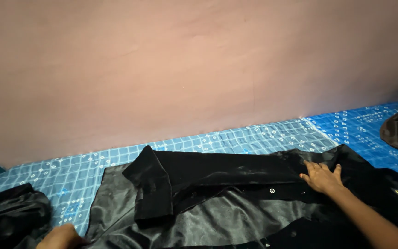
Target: Laying out and smoothing a black velvet garment on a bed.
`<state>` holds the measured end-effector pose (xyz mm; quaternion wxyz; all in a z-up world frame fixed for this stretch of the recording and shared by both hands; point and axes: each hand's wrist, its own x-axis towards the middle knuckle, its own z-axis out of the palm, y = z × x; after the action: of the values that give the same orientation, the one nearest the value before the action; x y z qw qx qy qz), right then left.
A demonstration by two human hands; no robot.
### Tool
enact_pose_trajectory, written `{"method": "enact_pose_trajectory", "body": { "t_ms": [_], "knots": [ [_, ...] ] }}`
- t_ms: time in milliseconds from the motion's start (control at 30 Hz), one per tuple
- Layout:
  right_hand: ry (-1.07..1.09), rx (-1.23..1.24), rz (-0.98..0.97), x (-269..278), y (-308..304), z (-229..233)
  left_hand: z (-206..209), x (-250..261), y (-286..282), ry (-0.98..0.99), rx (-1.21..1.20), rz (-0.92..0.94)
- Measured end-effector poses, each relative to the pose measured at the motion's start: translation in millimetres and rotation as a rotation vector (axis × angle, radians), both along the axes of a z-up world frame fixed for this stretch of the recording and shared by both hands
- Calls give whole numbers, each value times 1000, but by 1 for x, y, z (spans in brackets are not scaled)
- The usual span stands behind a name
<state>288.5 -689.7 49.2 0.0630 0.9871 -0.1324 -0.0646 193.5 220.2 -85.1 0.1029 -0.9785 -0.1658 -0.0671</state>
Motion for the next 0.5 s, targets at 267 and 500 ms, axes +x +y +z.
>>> {"method": "enact_pose_trajectory", "body": {
  "t_ms": [267, 500],
  "knots": [
    [-508, -123, 576, -55, 58, 51, 187, 19, -189, -26, 64, -167],
    [-209, -70, 842, -76, 90, 34, 181, -19, -289, -453, 220, -560]
  ]
}}
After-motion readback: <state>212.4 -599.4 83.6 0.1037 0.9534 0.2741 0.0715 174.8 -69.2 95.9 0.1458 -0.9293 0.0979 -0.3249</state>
